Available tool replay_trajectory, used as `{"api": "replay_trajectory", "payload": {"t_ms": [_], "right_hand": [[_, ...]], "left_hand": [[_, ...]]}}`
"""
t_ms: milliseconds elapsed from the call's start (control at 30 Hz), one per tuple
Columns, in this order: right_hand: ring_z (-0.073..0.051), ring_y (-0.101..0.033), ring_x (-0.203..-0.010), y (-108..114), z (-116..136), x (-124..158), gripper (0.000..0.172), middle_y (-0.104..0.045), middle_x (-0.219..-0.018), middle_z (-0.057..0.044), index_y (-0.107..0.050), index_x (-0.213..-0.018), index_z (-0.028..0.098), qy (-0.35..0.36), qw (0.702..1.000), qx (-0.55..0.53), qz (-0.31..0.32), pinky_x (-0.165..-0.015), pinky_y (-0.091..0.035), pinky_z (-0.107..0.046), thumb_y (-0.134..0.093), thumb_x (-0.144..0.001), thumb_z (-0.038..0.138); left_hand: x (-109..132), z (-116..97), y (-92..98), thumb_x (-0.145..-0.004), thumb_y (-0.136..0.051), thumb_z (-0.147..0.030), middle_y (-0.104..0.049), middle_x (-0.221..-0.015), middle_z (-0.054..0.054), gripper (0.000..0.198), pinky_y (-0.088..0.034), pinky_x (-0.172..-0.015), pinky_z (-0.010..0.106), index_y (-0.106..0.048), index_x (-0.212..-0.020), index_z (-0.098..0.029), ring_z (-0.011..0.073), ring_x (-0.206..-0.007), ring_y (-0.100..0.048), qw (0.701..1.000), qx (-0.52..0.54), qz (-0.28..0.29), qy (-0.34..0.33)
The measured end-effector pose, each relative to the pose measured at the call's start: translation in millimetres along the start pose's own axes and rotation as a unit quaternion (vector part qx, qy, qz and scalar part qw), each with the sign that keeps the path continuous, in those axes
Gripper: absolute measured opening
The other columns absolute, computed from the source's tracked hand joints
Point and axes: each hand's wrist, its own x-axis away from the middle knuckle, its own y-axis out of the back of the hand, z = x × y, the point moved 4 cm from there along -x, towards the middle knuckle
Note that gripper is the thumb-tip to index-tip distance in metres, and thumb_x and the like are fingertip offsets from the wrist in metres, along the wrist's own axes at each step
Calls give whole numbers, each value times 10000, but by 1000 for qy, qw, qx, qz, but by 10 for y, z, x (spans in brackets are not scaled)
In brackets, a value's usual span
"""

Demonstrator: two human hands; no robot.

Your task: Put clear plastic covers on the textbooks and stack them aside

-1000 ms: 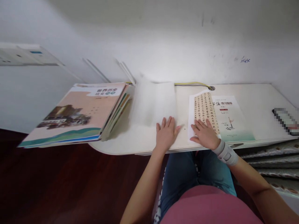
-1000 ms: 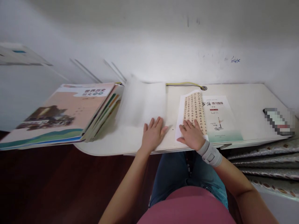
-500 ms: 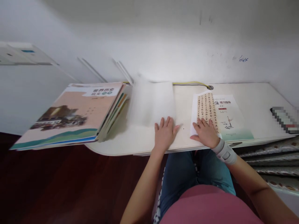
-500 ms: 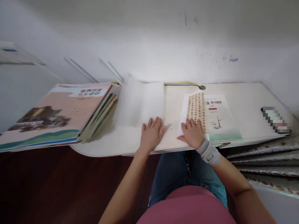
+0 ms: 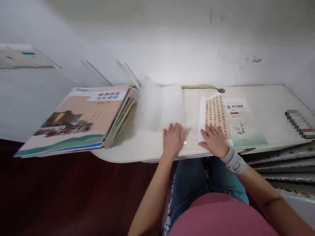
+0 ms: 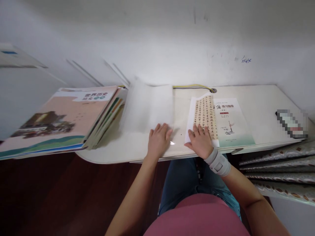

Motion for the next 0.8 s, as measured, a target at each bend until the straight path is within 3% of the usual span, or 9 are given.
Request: {"api": "replay_trajectory", "payload": {"t_ms": [167,467,800], "right_hand": [[-342,-384,-1327,-1,15,24,460,-416,-1444,-184,-464,-1363,146,-2,1000,13,-10,-1055,-303,-543,-361,-959,339],[-281,-384,-1338,60,144,89,475,-427,-1437,-182,-443,-1370,73,12,1000,-8,-2,-1076,-323,-413,-350,-965,302],[-292,-509,-1228,206,226,149,456,-540,-1323,-216,-548,-1253,48,68,997,16,35,-1020,-389,-408,-490,-911,345]], "left_hand": [[-1,19,-4,-957,-241,-433,-515,-1372,153,537,-291,-1070,552,-510,-1306,-125,313,-1345,-367,1000,16,-11,6],[9,17,-30,-954,-218,-482,-368,-1478,164,628,-270,-1084,543,-367,-1419,-87,326,-1361,-338,1000,-17,-5,-13],[18,2,-41,-948,-223,-503,-371,-1478,154,624,-269,-1082,551,-395,-1415,-126,334,-1363,-333,998,-48,3,-27]]}}
